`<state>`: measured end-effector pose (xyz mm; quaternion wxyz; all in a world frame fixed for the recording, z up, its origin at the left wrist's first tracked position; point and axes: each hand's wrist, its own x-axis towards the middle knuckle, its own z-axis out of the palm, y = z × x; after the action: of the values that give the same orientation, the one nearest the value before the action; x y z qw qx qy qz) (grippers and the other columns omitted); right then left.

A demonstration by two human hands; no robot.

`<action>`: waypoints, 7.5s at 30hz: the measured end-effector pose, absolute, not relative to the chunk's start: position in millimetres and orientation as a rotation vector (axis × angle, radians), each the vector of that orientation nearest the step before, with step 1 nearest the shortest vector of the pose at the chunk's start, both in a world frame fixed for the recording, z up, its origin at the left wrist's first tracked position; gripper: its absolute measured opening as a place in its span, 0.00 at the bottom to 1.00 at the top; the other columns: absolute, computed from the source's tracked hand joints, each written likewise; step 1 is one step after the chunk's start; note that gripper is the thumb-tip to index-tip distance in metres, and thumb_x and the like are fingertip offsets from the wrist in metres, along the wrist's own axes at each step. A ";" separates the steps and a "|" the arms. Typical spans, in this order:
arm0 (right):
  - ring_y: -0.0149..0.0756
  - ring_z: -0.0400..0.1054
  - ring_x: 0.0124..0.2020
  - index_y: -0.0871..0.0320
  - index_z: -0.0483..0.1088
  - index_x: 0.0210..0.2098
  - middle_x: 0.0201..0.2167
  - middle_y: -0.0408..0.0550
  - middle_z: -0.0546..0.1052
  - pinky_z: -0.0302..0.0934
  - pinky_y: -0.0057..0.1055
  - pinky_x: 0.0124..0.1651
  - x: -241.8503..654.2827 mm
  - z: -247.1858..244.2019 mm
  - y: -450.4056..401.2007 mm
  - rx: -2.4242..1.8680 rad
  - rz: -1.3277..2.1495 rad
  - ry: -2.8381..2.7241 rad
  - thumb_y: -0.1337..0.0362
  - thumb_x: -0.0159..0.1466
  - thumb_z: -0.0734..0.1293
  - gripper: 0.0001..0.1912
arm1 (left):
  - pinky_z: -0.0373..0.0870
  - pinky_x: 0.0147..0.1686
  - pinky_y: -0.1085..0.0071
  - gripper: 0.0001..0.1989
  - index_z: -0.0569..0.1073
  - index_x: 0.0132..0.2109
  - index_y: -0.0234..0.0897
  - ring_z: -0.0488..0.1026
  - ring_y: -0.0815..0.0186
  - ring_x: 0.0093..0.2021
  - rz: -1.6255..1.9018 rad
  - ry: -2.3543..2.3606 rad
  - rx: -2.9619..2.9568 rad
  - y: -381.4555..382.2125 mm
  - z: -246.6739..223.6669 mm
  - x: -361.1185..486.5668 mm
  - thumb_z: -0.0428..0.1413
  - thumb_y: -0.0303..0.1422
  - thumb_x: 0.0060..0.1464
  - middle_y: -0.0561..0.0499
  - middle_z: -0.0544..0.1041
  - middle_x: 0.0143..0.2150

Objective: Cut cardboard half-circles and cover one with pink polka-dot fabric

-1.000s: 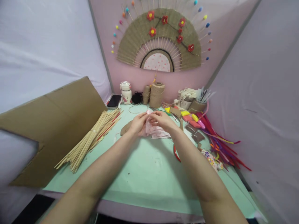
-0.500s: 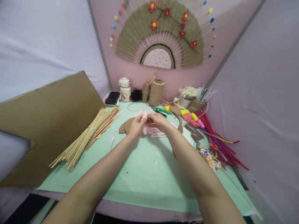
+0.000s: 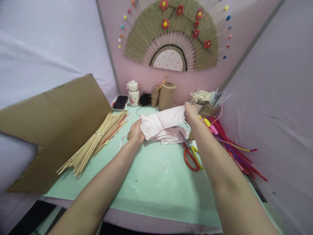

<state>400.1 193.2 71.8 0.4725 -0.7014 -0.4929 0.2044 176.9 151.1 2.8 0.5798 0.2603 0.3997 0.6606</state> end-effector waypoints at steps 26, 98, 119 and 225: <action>0.32 0.74 0.41 0.52 0.67 0.35 0.35 0.41 0.78 0.70 0.22 0.37 335.1 48.1 73.8 -0.853 1.364 -0.484 0.68 0.55 0.70 0.10 | 0.71 0.52 0.52 0.14 0.75 0.46 0.29 0.75 0.51 0.52 1.186 0.818 0.742 85.3 137.2 129.5 0.48 0.32 0.61 0.43 0.80 0.39; 0.44 0.66 0.57 0.52 0.62 0.60 0.57 0.56 0.69 0.65 0.46 0.55 359.2 -7.3 -33.8 -1.326 0.599 -1.581 0.55 0.68 0.60 0.22 | 0.71 0.43 0.64 0.15 0.74 0.44 0.38 0.76 0.57 0.44 0.581 1.249 1.728 41.6 31.7 140.5 0.60 0.37 0.48 0.49 0.80 0.42; 0.50 0.57 0.63 0.53 0.56 0.64 0.61 0.55 0.65 0.56 0.49 0.63 355.5 -24.0 -39.8 -1.385 0.592 -2.151 0.55 0.58 0.71 0.38 | 0.52 0.65 0.51 0.51 0.47 0.70 0.42 0.51 0.48 0.69 0.310 0.891 2.312 9.6 2.8 107.7 0.64 0.49 0.46 0.40 0.54 0.71; 0.49 0.52 0.67 0.58 0.58 0.64 0.67 0.59 0.58 0.50 0.45 0.66 336.4 18.0 -37.8 -1.417 0.542 -2.247 0.59 0.55 0.72 0.40 | 0.73 0.47 0.63 0.15 0.73 0.45 0.37 0.78 0.58 0.43 1.103 1.676 1.890 -25.8 -28.6 47.5 0.52 0.41 0.56 0.45 0.81 0.42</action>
<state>336.4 -37.8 18.0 0.2134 -0.5106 -0.8097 0.1955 47.5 -25.8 -28.6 0.1913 0.6731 0.5968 0.3927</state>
